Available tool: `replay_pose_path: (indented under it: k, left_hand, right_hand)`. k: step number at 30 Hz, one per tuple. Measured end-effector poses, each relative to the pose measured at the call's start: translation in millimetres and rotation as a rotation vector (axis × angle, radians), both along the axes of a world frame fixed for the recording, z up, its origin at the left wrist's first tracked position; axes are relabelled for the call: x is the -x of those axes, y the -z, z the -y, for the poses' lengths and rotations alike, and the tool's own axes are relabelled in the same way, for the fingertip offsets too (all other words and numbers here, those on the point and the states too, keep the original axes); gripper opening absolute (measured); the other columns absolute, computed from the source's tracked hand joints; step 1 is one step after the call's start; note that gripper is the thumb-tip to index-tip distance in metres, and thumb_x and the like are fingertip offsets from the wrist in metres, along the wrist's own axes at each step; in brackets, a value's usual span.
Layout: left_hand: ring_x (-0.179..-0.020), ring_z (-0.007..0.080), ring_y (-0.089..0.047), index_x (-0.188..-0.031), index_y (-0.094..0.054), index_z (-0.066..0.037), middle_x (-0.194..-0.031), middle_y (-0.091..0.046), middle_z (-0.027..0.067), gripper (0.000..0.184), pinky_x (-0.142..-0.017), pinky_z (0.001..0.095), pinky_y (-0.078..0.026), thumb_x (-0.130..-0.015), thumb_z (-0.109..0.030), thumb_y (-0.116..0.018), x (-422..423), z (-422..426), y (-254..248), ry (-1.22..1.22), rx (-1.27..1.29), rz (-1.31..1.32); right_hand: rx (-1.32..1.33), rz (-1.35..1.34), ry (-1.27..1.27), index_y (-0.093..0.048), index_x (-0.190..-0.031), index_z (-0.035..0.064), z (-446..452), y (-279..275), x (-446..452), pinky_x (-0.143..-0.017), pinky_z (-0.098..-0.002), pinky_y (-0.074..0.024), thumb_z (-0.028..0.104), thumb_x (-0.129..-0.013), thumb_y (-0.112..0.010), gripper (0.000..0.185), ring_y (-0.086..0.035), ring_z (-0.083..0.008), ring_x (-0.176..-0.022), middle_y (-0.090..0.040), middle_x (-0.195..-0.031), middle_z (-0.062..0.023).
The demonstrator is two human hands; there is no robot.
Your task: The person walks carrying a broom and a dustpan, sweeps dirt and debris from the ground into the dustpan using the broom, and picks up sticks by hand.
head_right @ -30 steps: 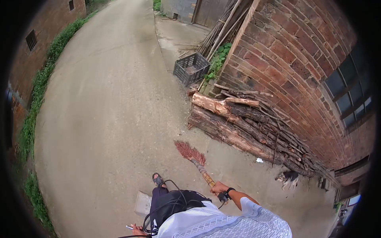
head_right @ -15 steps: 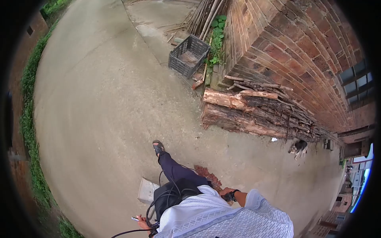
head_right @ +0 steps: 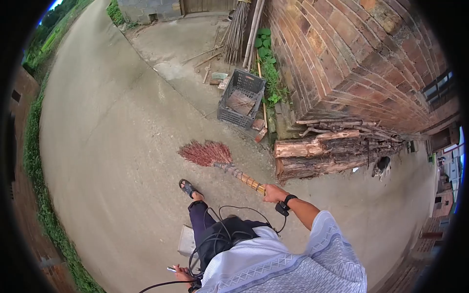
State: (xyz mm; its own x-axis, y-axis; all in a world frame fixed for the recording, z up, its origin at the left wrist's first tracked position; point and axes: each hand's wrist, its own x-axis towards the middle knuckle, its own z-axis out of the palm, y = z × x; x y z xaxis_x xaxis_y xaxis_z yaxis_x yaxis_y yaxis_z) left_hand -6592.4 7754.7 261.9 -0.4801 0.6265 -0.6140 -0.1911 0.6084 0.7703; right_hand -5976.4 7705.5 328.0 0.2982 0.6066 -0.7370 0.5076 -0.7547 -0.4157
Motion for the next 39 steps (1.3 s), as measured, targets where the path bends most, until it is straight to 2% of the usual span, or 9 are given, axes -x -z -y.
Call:
replay_pose_path:
  k: [4, 8, 12, 22, 25, 28, 30, 34, 39]
  left_hand:
    - [-0.051, 0.0066, -0.025, -0.097, -0.057, 0.000, -0.059, -0.025, -0.0072, 0.039, -0.048, 0.0271, -0.026, -0.102, -0.039, -0.059, -7.4, -139.9, 20.5, 0.014, -0.054, -0.019]
    - [-0.048, 0.0068, -0.025, -0.098, -0.055, 0.001, -0.057, -0.025, -0.0070, 0.036, -0.045, 0.0269, -0.026, -0.102, -0.035, -0.058, -34.4, -270.8, 31.1, -0.062, -0.070, 0.107]
    - [-0.051, 0.0081, -0.030, -0.102, -0.057, 0.002, -0.059, -0.029, -0.0056, 0.040, -0.049, 0.0276, -0.031, -0.101, -0.038, -0.060, -71.3, -415.6, -11.5, -0.005, -0.073, 0.156]
    - [-0.051, 0.0082, -0.029, -0.103, -0.056, 0.000, -0.058, -0.028, -0.0055, 0.036, -0.050, 0.0275, -0.033, -0.102, -0.036, -0.060, -152.9, -725.9, -13.8, 0.221, -0.123, 0.076]
    - [-0.051, 0.0085, -0.028, -0.102, -0.056, 0.001, -0.059, -0.028, -0.0055, 0.036, -0.052, 0.0279, -0.034, -0.102, -0.035, -0.060, -200.6, -825.6, -9.7, 0.234, -0.050, 0.064]
    - [-0.052, 0.0088, -0.029, -0.104, -0.056, 0.002, -0.059, -0.028, -0.0052, 0.037, -0.053, 0.0277, -0.034, -0.102, -0.036, -0.060, -258.0, -924.0, -44.8, 0.315, -0.109, 0.034]
    - [-0.054, 0.0085, -0.027, -0.107, -0.057, 0.003, -0.061, -0.027, -0.0055, 0.036, -0.054, 0.0278, -0.030, -0.102, -0.032, -0.059, -280.7, -975.8, -55.7, 0.328, -0.086, 0.016]
    - [-0.055, 0.0079, -0.023, -0.107, -0.058, 0.005, -0.062, -0.025, -0.0062, 0.034, -0.054, 0.0283, -0.026, -0.102, -0.029, -0.059, -348.1, -1079.3, -59.6, 0.346, -0.117, 0.047]
    - [-0.056, 0.0077, -0.025, -0.110, -0.056, 0.006, -0.063, -0.027, -0.0050, 0.037, -0.056, 0.0285, -0.028, -0.102, -0.030, -0.059, -426.2, -1212.0, -44.5, 0.466, -0.091, 0.108]
  right_hand:
    - [0.001, -0.080, 0.130, -0.058, -0.095, -0.0009, -126.0, 3.5, -7.0, -0.052, -0.0382, -0.0520, 0.020, -0.077, -0.075, 0.033, -0.067, -0.0216, -0.056, -0.065, -0.063, -0.0105]
    - [0.188, -0.115, 0.206, -0.067, -0.066, 0.0003, -228.1, -11.1, -0.7, -0.054, -0.0363, -0.0504, 0.023, -0.074, -0.072, 0.025, -0.063, -0.0204, -0.053, -0.066, -0.061, -0.0085]
    - [0.351, -0.253, 0.430, -0.069, -0.067, 0.0027, -280.9, -25.2, 12.8, -0.052, -0.0354, -0.0487, 0.025, -0.076, -0.072, 0.024, -0.062, -0.0191, -0.053, -0.066, -0.062, -0.0068]
    - [0.545, -0.440, 0.776, -0.070, -0.076, -0.0025, -419.6, 1.6, 2.7, -0.056, -0.0365, -0.0533, 0.019, -0.078, -0.077, 0.023, -0.069, -0.0207, -0.063, -0.071, -0.074, -0.0109]
    - [0.483, -0.497, 0.896, -0.070, -0.076, -0.0030, -499.4, 17.0, -44.5, -0.055, -0.0368, -0.0535, 0.019, -0.077, -0.077, 0.023, -0.069, -0.0216, -0.063, -0.072, -0.075, -0.0128]
    - [0.456, -0.543, 0.866, -0.071, -0.081, -0.0046, -583.5, 30.2, -78.0, -0.055, -0.0371, -0.0536, 0.022, -0.078, -0.076, 0.027, -0.069, -0.0221, -0.063, -0.072, -0.076, -0.0151]
    - [0.416, -0.474, 0.802, -0.070, -0.074, -0.0029, -665.7, -9.6, -127.4, -0.050, -0.0362, -0.0492, 0.021, -0.078, -0.075, 0.025, -0.064, -0.0220, -0.054, -0.068, -0.066, -0.0116]
    - [0.230, -0.445, 0.818, -0.066, -0.072, 0.0024, -788.4, -21.1, -209.9, -0.047, -0.0334, -0.0471, 0.020, -0.077, -0.074, 0.020, -0.060, -0.0166, -0.050, -0.065, -0.064, -0.0074]
    - [-0.067, -0.549, 0.950, -0.058, -0.079, 0.0011, -932.6, 13.3, -304.1, -0.044, -0.0311, -0.0485, 0.013, -0.076, -0.072, 0.018, -0.058, -0.0154, -0.050, -0.061, -0.064, -0.0059]
